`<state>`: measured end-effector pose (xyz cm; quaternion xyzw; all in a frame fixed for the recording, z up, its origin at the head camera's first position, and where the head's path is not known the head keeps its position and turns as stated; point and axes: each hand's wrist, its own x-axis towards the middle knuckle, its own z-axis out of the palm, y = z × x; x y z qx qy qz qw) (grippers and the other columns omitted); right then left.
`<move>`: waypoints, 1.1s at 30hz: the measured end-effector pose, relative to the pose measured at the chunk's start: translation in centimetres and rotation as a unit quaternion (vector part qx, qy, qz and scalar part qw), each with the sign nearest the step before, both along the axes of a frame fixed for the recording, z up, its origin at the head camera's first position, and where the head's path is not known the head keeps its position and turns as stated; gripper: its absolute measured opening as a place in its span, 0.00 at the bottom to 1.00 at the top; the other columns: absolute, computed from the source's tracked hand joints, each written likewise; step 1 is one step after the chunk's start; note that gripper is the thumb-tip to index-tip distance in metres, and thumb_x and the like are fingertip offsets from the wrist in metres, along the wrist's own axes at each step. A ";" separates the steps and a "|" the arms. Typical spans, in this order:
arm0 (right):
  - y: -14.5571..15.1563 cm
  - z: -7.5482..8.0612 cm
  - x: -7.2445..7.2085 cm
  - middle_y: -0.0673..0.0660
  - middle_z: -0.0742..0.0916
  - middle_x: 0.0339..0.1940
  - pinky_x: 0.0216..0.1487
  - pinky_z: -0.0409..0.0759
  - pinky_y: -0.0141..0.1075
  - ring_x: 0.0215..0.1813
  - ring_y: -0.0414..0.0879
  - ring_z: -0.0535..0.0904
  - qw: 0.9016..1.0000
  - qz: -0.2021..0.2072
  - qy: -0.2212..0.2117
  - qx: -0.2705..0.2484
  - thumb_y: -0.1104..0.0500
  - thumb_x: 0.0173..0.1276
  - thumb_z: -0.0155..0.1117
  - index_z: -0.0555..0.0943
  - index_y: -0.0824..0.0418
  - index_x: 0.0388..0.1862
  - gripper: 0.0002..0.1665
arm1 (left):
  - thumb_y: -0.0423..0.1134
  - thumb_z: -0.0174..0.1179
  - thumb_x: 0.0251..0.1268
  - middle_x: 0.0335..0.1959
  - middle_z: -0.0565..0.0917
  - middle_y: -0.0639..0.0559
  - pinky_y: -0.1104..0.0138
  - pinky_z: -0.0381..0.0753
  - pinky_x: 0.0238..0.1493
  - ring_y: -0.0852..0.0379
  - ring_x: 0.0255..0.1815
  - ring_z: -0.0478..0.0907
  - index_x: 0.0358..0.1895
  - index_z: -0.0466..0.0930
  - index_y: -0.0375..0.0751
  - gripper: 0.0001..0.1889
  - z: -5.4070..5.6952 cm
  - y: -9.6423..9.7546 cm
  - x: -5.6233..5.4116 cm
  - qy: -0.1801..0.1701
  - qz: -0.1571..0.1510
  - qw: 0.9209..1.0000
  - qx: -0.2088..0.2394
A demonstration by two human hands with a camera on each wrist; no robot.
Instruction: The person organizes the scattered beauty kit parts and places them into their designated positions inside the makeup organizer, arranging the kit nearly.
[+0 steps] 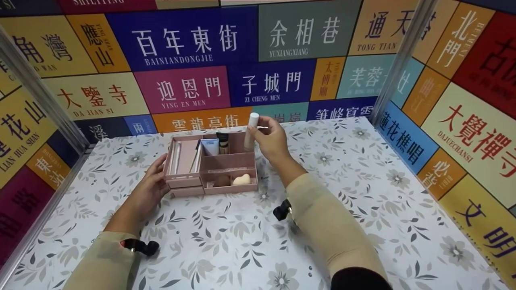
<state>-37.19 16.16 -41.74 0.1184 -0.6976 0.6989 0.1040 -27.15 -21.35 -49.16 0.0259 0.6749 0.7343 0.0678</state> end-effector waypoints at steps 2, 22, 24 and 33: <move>-0.3 0.0 -0.1 0.52 0.86 0.56 0.59 0.88 0.38 0.59 0.47 0.84 1.000 0.001 0.000 0.008 0.55 0.74 0.73 0.79 0.61 0.67 0.26 | 0.49 0.53 0.82 0.87 0.54 0.57 0.50 0.62 0.85 0.51 0.84 0.63 0.83 0.57 0.78 0.33 0.0 0.0 -0.1 -0.003 0.000 1.000 0.000; -1.7 -0.3 -1.1 0.55 0.86 0.55 0.53 0.86 0.30 0.55 0.47 0.86 0.998 -0.011 -0.014 0.065 0.61 0.70 0.76 0.79 0.62 0.69 0.30 | 0.48 0.55 0.80 0.88 0.54 0.56 0.51 0.62 0.86 0.51 0.84 0.64 0.84 0.58 0.77 0.34 -0.1 0.0 -0.4 -0.014 0.004 1.000 0.019; -1.8 -0.4 -1.1 0.55 0.86 0.55 0.54 0.86 0.30 0.55 0.46 0.86 0.997 -0.013 -0.017 0.074 0.60 0.70 0.76 0.79 0.60 0.69 0.30 | 0.49 0.55 0.80 0.88 0.54 0.56 0.51 0.62 0.86 0.51 0.84 0.63 0.83 0.58 0.77 0.34 -0.2 0.0 -0.4 -0.013 0.003 1.000 0.017; -1.9 -0.6 -1.3 0.59 0.86 0.57 0.56 0.87 0.31 0.58 0.49 0.85 0.996 -0.010 -0.014 0.089 0.58 0.71 0.76 0.81 0.60 0.67 0.28 | 0.50 0.54 0.81 0.88 0.53 0.55 0.50 0.59 0.87 0.49 0.85 0.62 0.83 0.57 0.79 0.33 -0.3 -0.2 -0.1 0.002 -0.005 1.000 0.004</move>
